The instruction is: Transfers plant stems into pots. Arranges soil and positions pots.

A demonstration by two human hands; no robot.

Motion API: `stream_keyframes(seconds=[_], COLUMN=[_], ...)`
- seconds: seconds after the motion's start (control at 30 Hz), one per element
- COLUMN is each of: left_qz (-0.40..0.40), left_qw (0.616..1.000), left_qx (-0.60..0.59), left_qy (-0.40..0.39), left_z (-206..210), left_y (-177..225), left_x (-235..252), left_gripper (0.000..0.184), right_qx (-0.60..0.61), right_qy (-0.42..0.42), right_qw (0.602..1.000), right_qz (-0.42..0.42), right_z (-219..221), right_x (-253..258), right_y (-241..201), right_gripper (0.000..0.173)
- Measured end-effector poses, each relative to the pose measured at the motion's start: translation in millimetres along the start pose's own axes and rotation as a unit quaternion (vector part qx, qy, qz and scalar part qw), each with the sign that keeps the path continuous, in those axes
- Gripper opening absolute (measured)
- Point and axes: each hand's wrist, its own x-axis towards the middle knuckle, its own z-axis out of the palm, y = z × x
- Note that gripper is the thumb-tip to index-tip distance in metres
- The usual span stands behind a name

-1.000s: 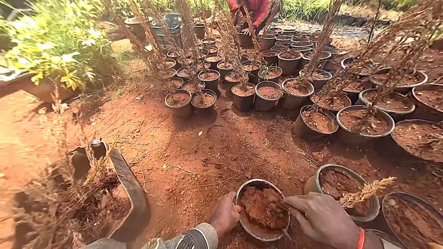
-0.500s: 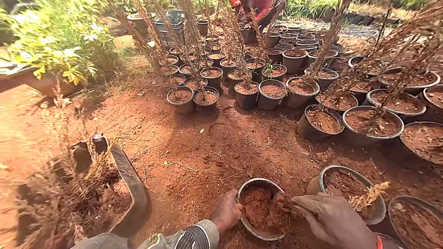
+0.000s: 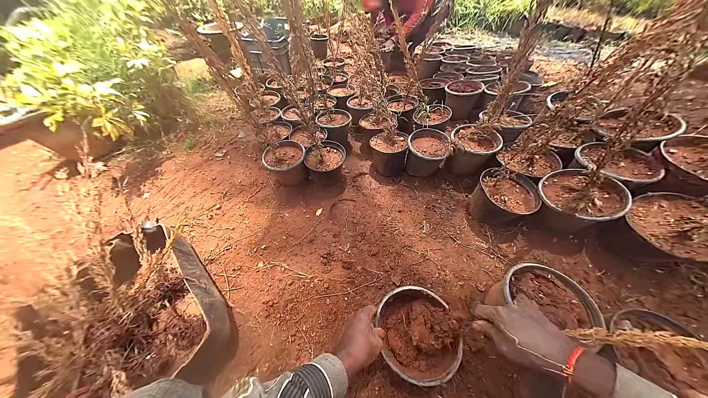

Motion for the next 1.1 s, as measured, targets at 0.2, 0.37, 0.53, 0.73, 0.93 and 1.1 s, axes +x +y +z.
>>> stream_keyframes(seconds=[0.2,0.37,0.53,0.73,0.93,1.1], left_qz=[0.004,0.002,0.006,0.002,0.006,0.018], left_qw=[1.0,1.0,1.0,1.0,1.0,1.0], left_qx=[0.007,0.005,0.001,0.007,0.011,0.016], left_qy=[-0.001,-0.001,0.001,-0.001,-0.005,-0.005], left_z=[0,0,0,0,-1,-3], left_y=[0,-1,-2,0,0,1], left_x=[0,2,2,2,3,2], left_gripper=[0.043,0.043,0.042,0.042,0.042,0.042], right_qx=[-0.087,-0.076,-0.046,-0.012,0.086,0.06], right_qy=[-0.043,0.095,0.094,0.012,0.148,0.338], right_qw=[0.994,0.989,0.994,1.0,0.976,0.908], right_qz=[-0.046,-0.079,-0.032,-0.017,-0.136,-0.24], right_z=[28,37,43,26,29,19], right_x=[-4,-1,3,-2,-7,-14], right_y=[-9,-20,-34,-37,-24,-26], right_gripper=[0.043,0.072,0.064,0.058,0.052,0.046])
